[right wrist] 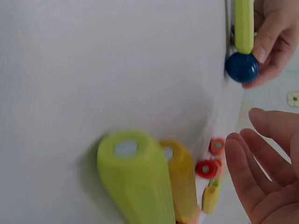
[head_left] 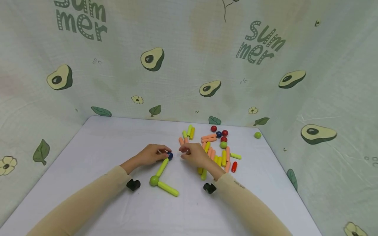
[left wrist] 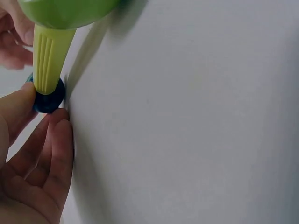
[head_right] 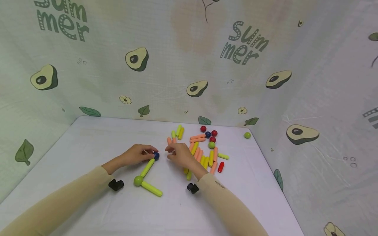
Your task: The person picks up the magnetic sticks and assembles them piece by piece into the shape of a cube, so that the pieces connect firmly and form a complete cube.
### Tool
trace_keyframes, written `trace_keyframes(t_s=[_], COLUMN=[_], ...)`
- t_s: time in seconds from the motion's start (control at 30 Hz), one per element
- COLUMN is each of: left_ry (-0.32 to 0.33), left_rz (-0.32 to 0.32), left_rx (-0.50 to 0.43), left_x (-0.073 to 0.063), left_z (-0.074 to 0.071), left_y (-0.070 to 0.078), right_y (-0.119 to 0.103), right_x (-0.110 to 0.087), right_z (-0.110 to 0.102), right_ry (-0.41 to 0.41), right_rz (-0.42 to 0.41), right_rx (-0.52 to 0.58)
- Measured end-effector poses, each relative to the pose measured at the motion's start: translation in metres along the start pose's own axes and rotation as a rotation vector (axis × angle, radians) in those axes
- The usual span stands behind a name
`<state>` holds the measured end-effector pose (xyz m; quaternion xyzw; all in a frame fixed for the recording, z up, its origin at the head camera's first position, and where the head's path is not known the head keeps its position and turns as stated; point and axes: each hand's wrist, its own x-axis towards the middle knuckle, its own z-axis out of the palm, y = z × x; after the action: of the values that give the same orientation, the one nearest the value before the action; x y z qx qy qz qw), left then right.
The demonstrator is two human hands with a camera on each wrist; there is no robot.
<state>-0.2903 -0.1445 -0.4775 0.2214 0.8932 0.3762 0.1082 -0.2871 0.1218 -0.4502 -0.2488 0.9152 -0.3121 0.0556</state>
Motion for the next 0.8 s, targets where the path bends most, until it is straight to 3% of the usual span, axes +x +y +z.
trace_keyframes(t_s=[0.2, 0.43, 0.67, 0.8], left_ry=[0.015, 0.03, 0.019, 0.01], left_rz=[-0.027, -0.047, -0.051, -0.059], left_rx=[0.02, 0.011, 0.023, 0.029], left_x=[-0.003, -0.009, -0.009, -0.009], left_z=[-0.004, -0.008, -0.01, -0.011], left_y=[-0.007, -0.014, -0.018, -0.017], right_y=[0.029, 0.057, 0.084, 0.097], right_x=[-0.016, -0.026, -0.015, -0.006], right_z=[-0.039, -0.069, -0.085, -0.085], right_ry=[0.037, 0.087, 0.06, 0.029], right_rz=[0.05, 0.061, 0.169, 0.19], right_rx=[-0.009, -0.117, -0.168, -0.223])
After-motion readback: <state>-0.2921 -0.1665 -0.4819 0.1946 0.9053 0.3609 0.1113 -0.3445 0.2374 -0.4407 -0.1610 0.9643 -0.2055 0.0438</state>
